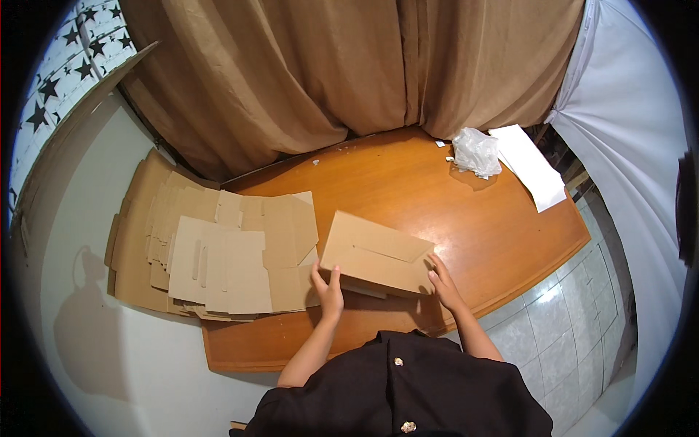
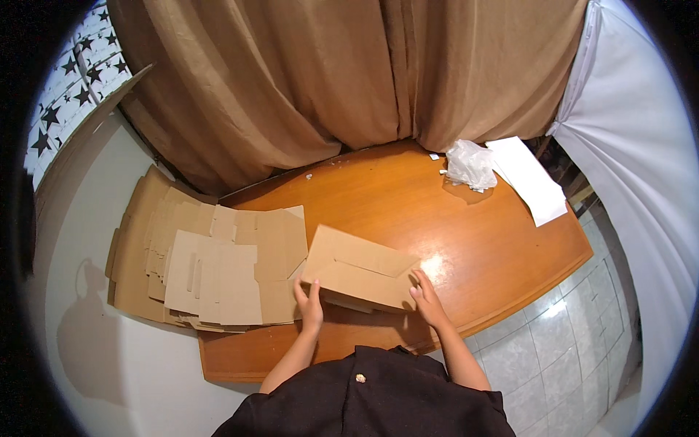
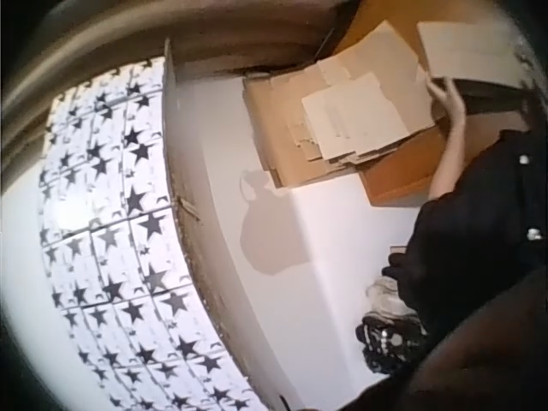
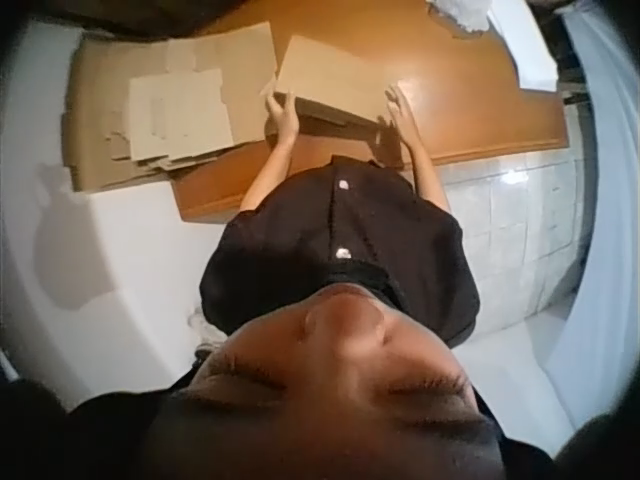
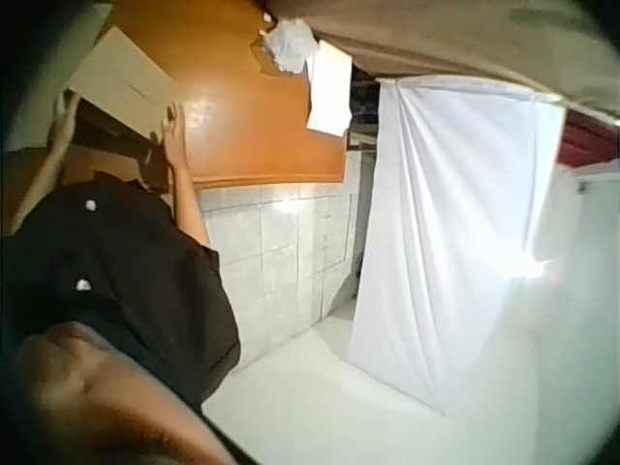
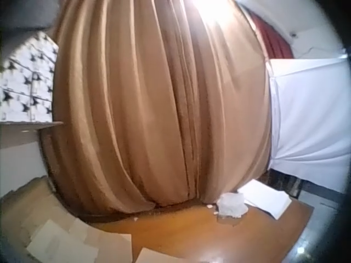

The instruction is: Assemble cardboard shoe boxes and place them on a shelf.

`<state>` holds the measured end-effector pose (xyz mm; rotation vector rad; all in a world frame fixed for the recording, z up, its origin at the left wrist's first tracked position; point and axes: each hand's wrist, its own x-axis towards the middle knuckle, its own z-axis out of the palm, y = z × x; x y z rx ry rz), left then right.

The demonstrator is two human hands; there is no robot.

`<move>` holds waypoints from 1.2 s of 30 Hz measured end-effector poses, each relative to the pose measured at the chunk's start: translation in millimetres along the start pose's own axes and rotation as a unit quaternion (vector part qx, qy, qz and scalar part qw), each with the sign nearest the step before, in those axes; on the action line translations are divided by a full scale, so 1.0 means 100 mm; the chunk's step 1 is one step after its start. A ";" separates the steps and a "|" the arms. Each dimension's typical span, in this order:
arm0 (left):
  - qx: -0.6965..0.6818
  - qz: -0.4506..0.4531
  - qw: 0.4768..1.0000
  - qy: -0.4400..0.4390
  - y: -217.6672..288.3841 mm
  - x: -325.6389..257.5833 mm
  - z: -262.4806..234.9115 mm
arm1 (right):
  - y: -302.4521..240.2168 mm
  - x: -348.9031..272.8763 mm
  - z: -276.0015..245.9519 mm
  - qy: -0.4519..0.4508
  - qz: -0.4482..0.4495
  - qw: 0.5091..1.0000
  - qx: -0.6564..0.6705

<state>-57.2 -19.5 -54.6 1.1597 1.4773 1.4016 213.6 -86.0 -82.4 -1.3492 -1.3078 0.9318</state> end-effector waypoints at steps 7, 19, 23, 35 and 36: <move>0.167 0.529 0.824 -0.115 0.80 -0.07 0.49 | 0.26 0.07 0.08 0.145 0.059 0.988 0.016; 0.269 0.519 0.733 -0.348 -0.11 -0.56 0.57 | 0.30 -0.97 -0.91 0.477 0.058 0.862 0.161; 0.294 0.509 0.696 -0.413 -0.30 -0.49 0.58 | 0.34 -1.00 -0.86 0.450 0.050 0.891 0.037; 0.335 0.443 0.769 -0.315 -0.28 -0.65 0.87 | -0.10 -1.02 -0.68 0.236 0.076 0.925 -0.289; 0.333 0.443 0.769 -0.318 -0.28 -0.62 0.90 | -0.13 -1.02 -0.60 0.238 0.079 0.924 -0.290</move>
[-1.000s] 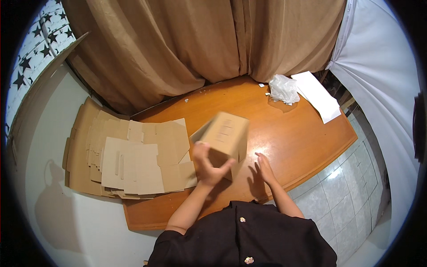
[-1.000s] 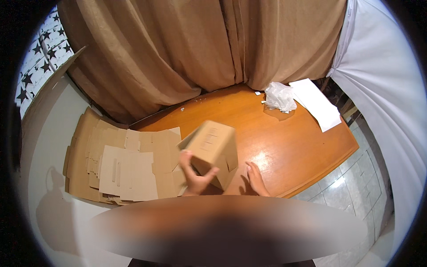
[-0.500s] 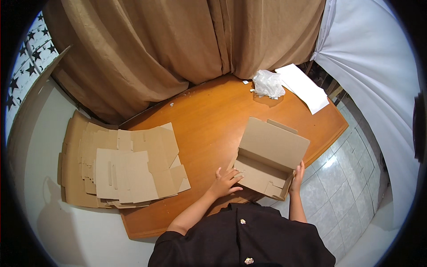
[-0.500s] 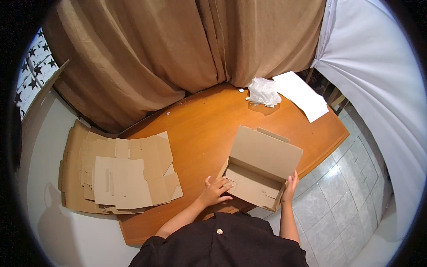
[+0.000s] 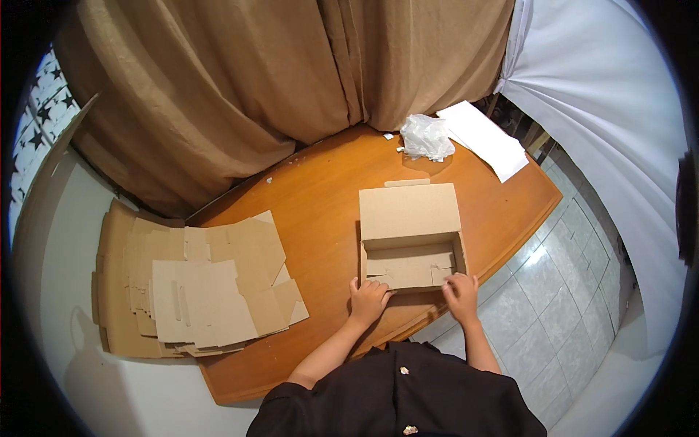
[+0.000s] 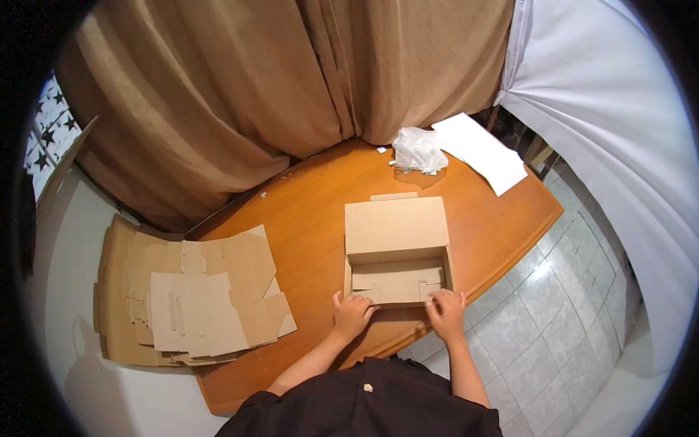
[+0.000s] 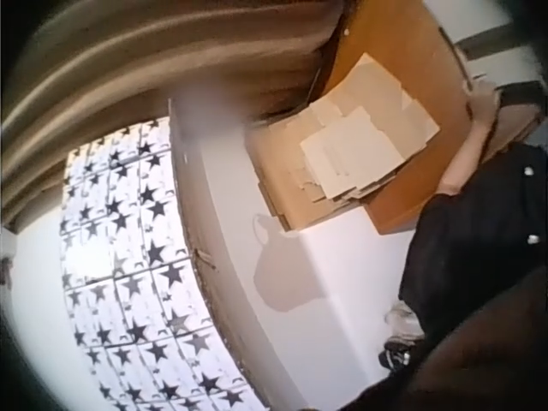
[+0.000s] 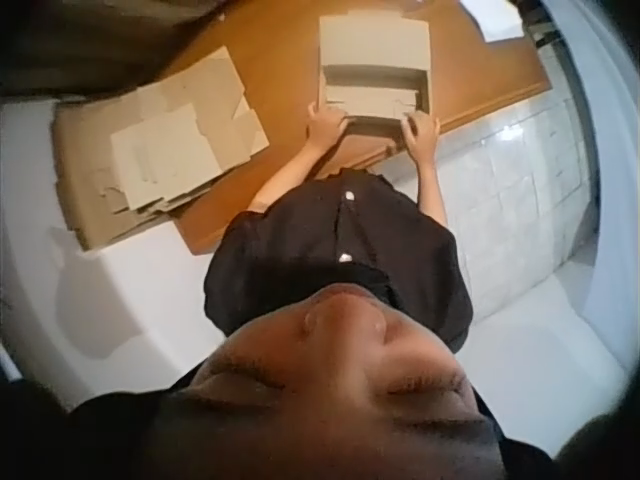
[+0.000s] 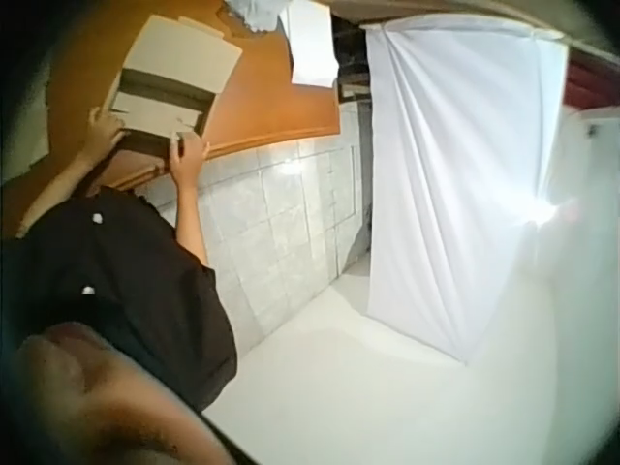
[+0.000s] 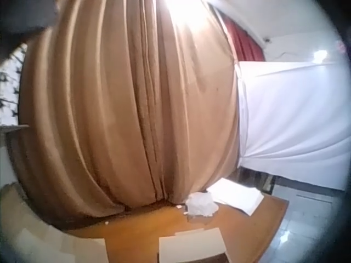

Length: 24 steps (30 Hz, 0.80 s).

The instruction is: Assemble cardboard shoe boxes and place them on a shelf.

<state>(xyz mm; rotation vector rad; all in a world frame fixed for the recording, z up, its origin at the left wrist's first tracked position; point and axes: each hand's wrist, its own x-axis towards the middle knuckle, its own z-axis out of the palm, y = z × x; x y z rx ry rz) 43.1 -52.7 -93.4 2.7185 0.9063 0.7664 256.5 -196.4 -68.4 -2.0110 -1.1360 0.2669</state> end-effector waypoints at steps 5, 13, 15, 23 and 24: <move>0.002 0.044 0.997 0.058 -0.08 0.06 0.06 | -0.02 -0.09 0.07 0.033 -0.150 0.976 -0.152; -0.007 0.010 0.995 0.098 0.16 0.28 0.30 | 0.49 0.41 0.04 0.015 -0.150 0.980 -0.133; 0.005 0.002 0.995 0.102 0.24 0.43 0.40 | 0.68 0.59 0.01 0.038 -0.184 0.973 -0.134; 0.068 -0.089 0.987 0.119 0.84 1.10 0.99 | 1.22 1.64 -0.62 -0.040 -0.237 0.971 0.004; 0.065 -0.116 0.984 0.115 0.93 1.16 1.05 | 1.28 1.77 -0.71 -0.041 -0.241 0.970 0.013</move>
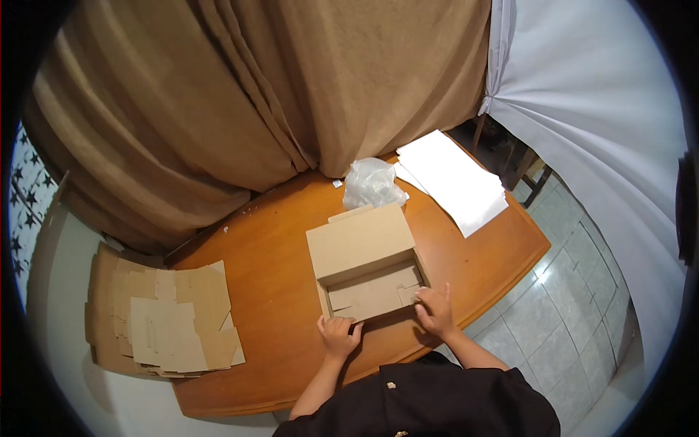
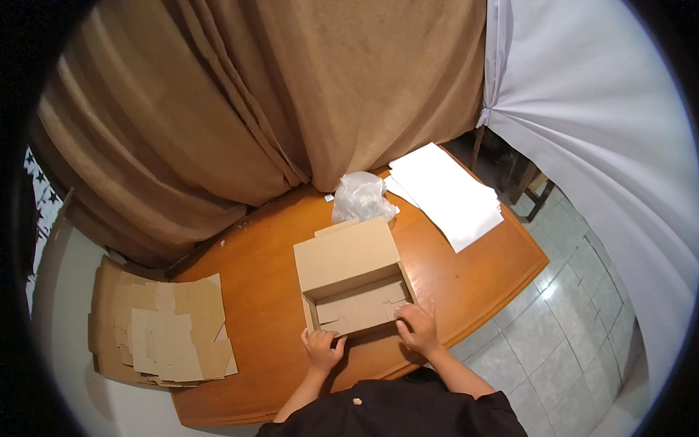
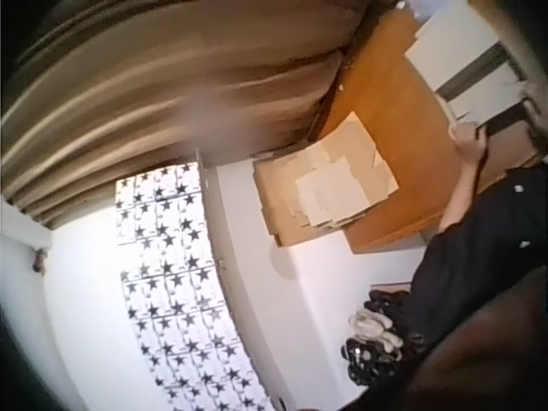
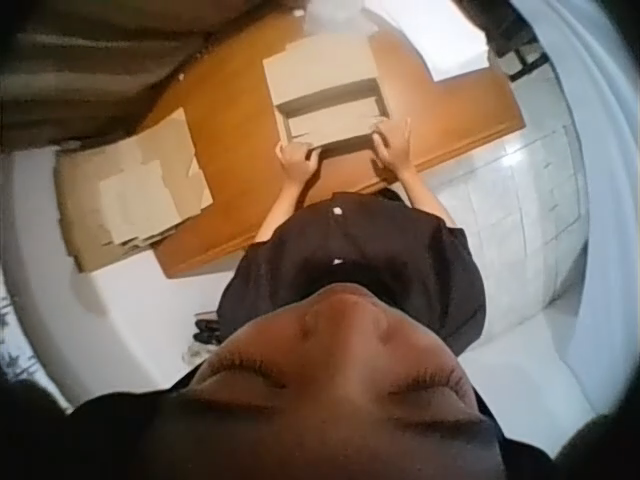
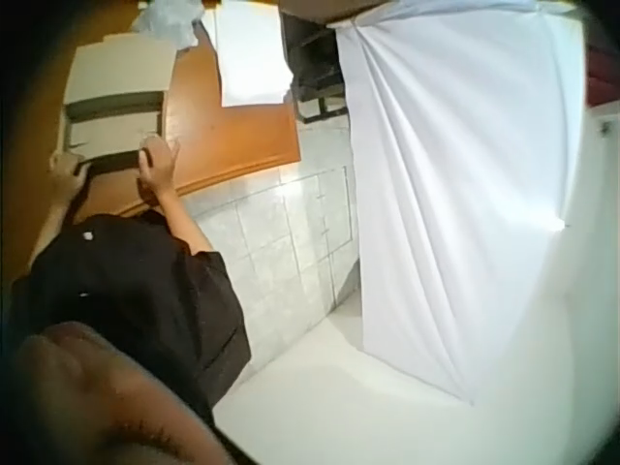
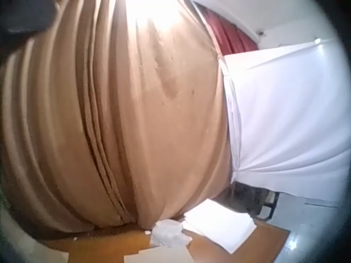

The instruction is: Assemble cardboard shoe boxes and place them on a shelf.

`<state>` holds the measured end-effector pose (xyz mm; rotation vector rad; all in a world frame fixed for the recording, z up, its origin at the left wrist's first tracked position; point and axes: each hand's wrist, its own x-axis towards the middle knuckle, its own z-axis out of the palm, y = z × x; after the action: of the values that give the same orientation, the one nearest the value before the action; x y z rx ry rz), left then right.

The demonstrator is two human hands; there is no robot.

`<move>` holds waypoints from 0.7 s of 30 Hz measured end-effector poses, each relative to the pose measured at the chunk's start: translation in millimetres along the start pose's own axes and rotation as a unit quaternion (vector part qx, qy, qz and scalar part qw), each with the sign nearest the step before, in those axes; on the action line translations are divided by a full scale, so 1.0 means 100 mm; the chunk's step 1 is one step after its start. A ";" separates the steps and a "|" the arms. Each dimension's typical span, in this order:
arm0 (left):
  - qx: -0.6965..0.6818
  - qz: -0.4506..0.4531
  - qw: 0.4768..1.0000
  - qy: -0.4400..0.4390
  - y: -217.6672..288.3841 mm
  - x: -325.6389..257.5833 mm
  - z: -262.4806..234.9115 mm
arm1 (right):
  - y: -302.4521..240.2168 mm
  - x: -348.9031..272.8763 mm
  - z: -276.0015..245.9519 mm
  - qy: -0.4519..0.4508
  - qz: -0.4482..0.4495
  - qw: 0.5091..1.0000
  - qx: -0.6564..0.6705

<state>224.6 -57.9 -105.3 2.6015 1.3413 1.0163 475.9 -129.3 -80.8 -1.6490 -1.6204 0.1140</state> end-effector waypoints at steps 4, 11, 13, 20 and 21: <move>0.036 -0.091 0.995 -0.030 0.31 0.13 0.08 | 0.75 0.33 -0.28 0.191 0.085 0.978 0.010; 0.076 -0.150 0.986 0.004 0.61 0.15 0.03 | 1.90 0.82 -0.47 -0.007 0.251 0.951 -0.181; 0.070 -0.155 0.985 0.016 0.68 0.23 0.02 | 1.93 0.80 -0.49 -0.066 0.275 0.939 -0.197; 0.048 -0.071 0.995 0.049 0.97 0.75 0.13 | 1.67 0.20 -0.90 -0.122 0.221 0.957 -0.145; 0.012 -0.040 0.998 0.052 1.06 0.85 0.16 | 1.63 0.10 -0.99 -0.147 0.213 0.957 -0.133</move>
<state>343.6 -57.0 -38.7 2.5215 1.4761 1.1457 664.9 -143.4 -104.1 -2.2650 -1.5119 0.3905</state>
